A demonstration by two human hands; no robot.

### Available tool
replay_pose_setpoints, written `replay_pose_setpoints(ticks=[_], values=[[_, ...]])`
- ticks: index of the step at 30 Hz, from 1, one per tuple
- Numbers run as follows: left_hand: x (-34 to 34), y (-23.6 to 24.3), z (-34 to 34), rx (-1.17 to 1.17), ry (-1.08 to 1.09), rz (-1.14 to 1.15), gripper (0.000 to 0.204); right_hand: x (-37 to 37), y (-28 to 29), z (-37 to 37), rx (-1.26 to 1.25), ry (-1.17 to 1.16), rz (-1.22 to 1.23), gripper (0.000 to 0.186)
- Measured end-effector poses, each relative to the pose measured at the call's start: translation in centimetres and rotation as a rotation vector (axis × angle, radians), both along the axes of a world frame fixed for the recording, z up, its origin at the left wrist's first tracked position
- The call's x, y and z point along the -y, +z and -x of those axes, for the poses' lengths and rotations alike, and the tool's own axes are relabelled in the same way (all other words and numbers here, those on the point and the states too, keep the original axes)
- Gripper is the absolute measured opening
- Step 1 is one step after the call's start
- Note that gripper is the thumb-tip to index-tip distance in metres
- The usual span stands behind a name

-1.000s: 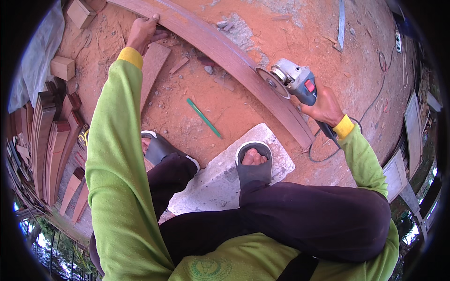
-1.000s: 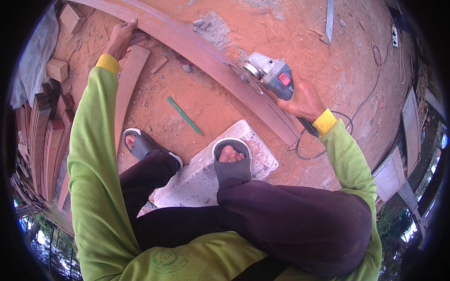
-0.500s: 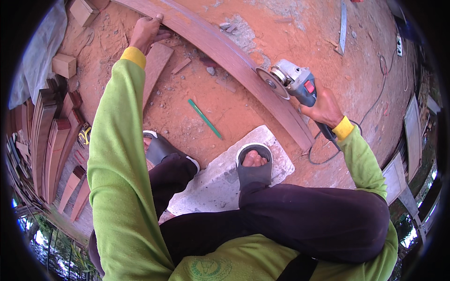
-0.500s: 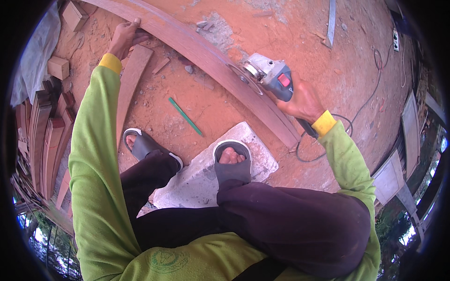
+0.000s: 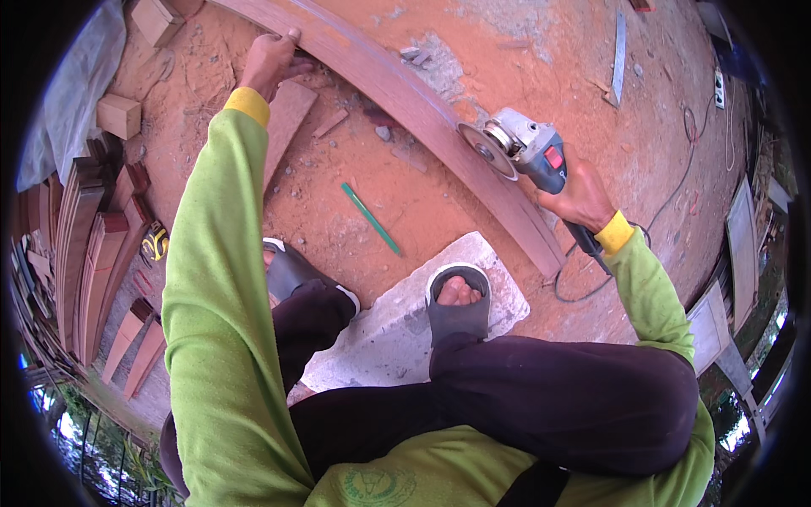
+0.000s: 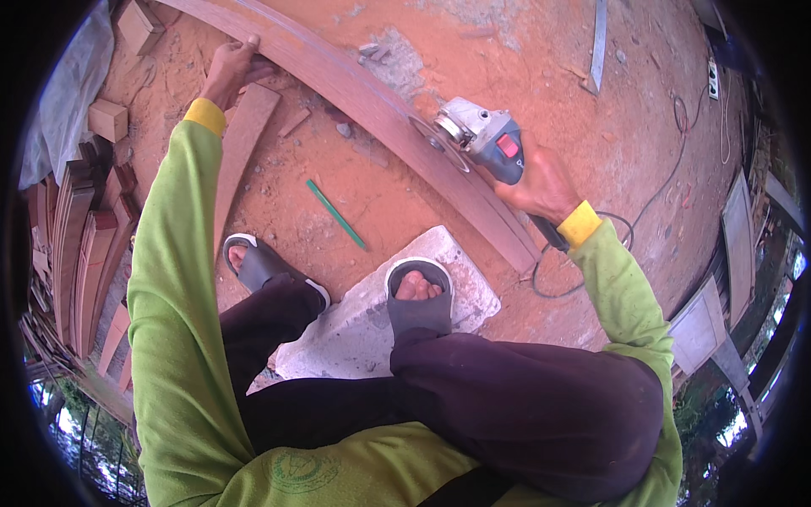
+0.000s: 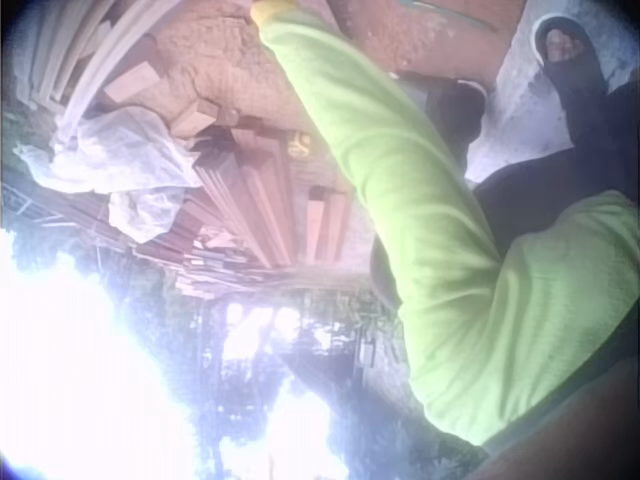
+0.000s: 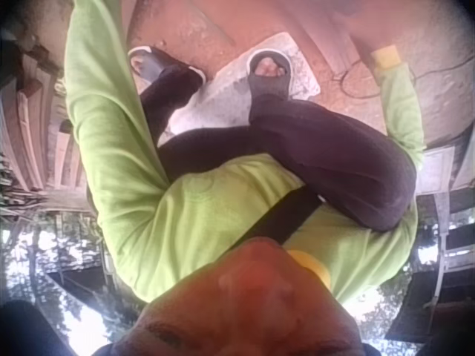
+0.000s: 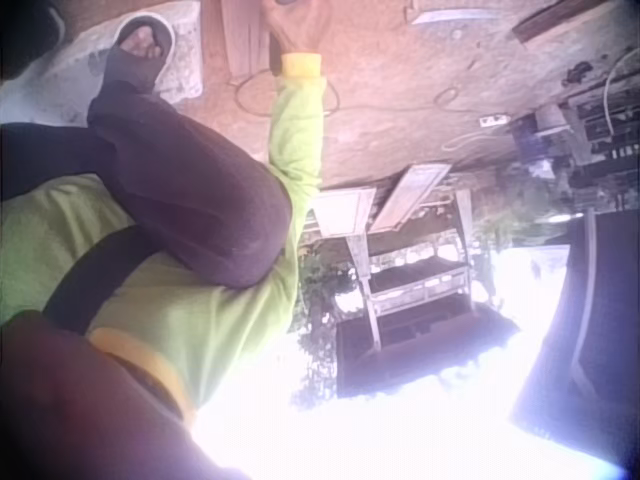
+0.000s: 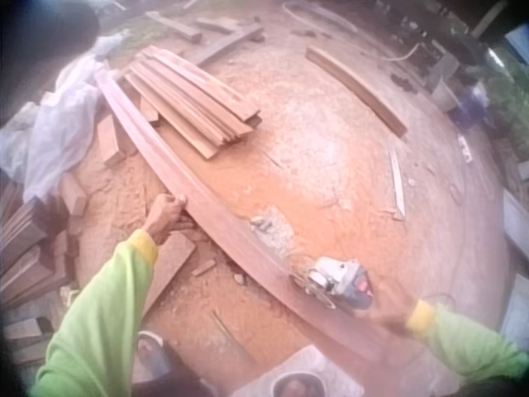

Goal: The person uses an angle grinder to cut a long wooden plank resting on a concrete block. They hold the plank with their left hand and guide the tool with their right hand, making multiple cuts along the length of the wood.

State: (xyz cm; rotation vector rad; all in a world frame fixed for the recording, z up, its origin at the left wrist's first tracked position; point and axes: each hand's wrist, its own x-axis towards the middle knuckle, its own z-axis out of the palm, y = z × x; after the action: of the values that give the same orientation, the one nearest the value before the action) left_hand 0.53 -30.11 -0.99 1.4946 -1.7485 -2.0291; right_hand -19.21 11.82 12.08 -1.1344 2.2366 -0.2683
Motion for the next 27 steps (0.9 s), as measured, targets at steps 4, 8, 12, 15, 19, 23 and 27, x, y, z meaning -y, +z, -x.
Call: replay_pose_setpoints(ticks=[4, 8, 12, 15, 19, 23, 27], values=[[-0.4, 0.5, 0.2, -0.006, 0.008, 0.009, 0.051, 0.1, -0.4, 0.1, -0.009, 0.003, 0.001, 0.065], [-0.8, 1.2, 0.3, 0.003, 0.023, 0.023, 0.05, 0.8, 0.1, 0.0, -0.051, 0.025, -0.114, 0.058], [-0.5, 0.7, 0.2, -0.015, 0.002, 0.016, 0.049, 0.6, -0.5, 0.2, -0.05, 0.017, -0.084, 0.063], [-0.2, 0.4, 0.0, -0.017, 0.006, 0.012, 0.049, 0.4, -1.1, 0.4, -0.029, 0.01, -0.055, 0.067], [-0.2, 0.1, 0.3, -0.017, 0.031, -0.005, 0.048, 0.8, -0.7, 0.3, -0.031, -0.002, -0.071, 0.069], [-0.1, 0.2, 0.2, -0.022, 0.039, -0.022, 0.048, 1.1, -0.8, 0.3, -0.034, 0.008, -0.055, 0.066], [-0.3, 0.3, 0.3, -0.036, 0.048, -0.022, 0.047, 1.3, -0.6, 0.3, -0.026, 0.008, -0.046, 0.066]])
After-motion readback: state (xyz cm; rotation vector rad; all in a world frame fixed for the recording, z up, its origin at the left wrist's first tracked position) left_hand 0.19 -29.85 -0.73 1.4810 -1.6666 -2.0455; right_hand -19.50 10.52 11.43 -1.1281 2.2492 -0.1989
